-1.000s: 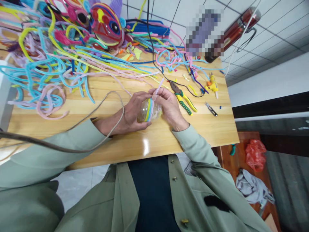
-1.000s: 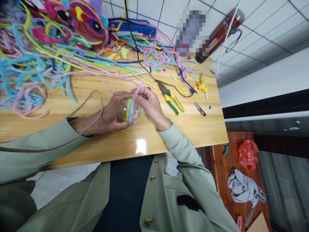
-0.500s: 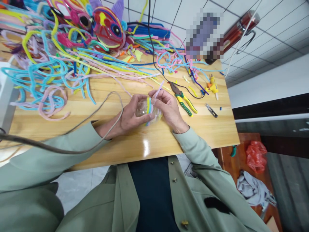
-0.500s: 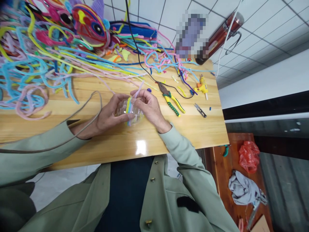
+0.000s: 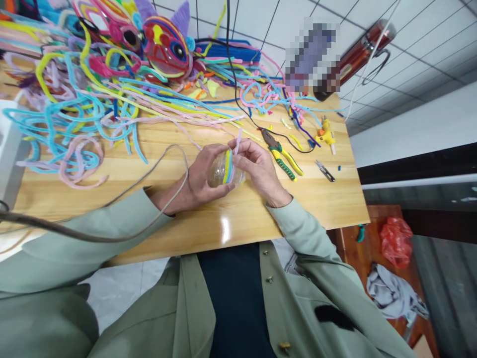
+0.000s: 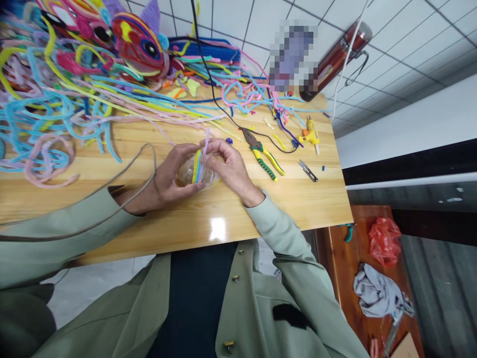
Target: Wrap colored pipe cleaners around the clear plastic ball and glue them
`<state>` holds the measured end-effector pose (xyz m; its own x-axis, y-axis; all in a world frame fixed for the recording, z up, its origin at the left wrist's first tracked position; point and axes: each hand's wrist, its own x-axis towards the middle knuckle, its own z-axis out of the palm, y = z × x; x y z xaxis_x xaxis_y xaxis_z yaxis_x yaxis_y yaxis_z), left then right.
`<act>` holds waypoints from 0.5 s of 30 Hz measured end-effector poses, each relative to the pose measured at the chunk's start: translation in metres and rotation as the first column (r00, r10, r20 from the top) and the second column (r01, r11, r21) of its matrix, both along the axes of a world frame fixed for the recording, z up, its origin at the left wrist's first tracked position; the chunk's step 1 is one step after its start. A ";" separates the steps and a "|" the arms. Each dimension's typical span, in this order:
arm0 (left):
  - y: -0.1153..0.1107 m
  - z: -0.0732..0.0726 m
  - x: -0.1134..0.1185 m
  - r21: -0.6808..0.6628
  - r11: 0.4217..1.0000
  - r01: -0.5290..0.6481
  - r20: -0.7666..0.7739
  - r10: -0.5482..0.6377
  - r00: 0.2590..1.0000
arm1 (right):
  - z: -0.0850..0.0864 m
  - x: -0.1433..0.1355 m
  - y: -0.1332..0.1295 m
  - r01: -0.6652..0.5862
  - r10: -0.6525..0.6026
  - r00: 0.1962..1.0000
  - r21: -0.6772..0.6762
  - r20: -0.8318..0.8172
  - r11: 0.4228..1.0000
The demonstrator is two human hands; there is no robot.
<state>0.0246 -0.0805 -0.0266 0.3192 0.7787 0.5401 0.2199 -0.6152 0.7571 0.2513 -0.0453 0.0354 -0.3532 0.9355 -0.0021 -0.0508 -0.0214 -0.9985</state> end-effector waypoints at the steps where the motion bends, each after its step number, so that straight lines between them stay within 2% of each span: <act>1: -0.001 0.001 0.000 0.005 1.000 -0.007 -0.005 0.007 1.000 | -0.001 0.000 0.000 0.001 -0.001 1.000 -0.008 -0.015 1.000; 8: -0.003 0.005 0.001 -0.021 0.999 -0.024 -0.032 0.023 0.999 | -0.002 0.000 0.000 -0.005 0.003 0.999 -0.036 -0.042 0.999; 15: 0.002 0.008 0.001 0.079 0.997 0.007 0.013 -0.008 1.000 | 0.000 0.000 0.000 -0.005 0.005 1.000 0.005 -0.029 1.000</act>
<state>0.0259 -0.0787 -0.0188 0.3177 0.7308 0.6042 0.2052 -0.6751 0.7086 0.2510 -0.0457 0.0355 -0.3579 0.9337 0.0132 -0.0798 -0.0165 -0.9967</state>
